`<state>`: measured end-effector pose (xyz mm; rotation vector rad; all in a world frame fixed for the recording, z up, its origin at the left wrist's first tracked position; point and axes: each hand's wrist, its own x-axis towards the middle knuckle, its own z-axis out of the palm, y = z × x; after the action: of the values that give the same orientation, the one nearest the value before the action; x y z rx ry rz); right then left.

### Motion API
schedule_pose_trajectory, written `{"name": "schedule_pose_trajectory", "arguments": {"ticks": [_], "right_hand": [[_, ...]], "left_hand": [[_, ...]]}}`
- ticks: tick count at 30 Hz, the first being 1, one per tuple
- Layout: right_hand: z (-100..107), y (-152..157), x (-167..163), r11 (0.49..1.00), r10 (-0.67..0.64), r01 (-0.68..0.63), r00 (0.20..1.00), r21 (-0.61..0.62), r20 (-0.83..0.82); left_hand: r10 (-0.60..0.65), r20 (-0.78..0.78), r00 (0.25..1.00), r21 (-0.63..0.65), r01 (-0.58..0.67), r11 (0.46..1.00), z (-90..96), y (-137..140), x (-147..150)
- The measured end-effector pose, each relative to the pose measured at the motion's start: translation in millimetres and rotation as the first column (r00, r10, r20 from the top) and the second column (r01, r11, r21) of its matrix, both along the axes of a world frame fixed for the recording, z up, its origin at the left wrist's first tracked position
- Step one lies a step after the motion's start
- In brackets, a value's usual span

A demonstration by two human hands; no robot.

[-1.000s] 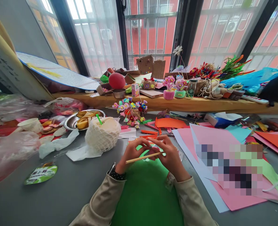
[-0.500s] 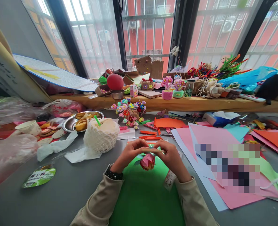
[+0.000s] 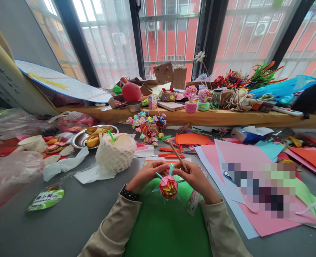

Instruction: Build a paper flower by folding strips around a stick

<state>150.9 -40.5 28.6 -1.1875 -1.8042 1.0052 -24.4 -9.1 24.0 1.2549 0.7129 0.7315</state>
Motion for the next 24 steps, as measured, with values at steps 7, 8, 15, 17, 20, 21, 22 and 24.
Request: {"name": "schedule_pose_trajectory", "arguments": {"ticks": [7,8,15,17,20,21,22,24], "right_hand": [[3,-1,-1,0.999,0.029,-0.028,0.998,-0.015,0.054],[3,-1,-2,1.0,0.025,-0.024,0.997,-0.012,0.069],[2,0,-1,0.999,-0.012,0.006,0.986,0.032,0.168],[0,1,-1,0.999,-0.019,0.012,0.982,0.04,0.189],[-2,2,-1,0.998,-0.043,0.029,0.973,0.064,0.227],[-3,2,-1,0.997,-0.049,0.033,0.969,0.07,0.242],[-3,3,-1,0.997,-0.05,0.033,0.966,0.072,0.252],[-3,3,-1,0.997,-0.044,0.027,0.964,0.07,0.264]], "left_hand": [[-0.076,-0.118,0.99,0.009,0.078,0.997,2.0,0,-4],[-0.078,-0.131,0.988,0.029,0.083,0.996,1.2,0,-5],[-0.104,-0.154,0.983,0.058,0.114,0.992,-6.6,4,-4],[-0.095,-0.156,0.983,0.065,0.106,0.992,-8.2,4,-3],[-0.051,-0.161,0.986,0.103,0.068,0.992,-11.3,5,-1],[-0.035,-0.164,0.986,0.123,0.056,0.991,-12.4,6,-1],[-0.022,-0.17,0.985,0.144,0.047,0.989,-13.5,6,0],[-0.003,-0.186,0.982,0.18,0.037,0.983,-15.1,6,0]]}}
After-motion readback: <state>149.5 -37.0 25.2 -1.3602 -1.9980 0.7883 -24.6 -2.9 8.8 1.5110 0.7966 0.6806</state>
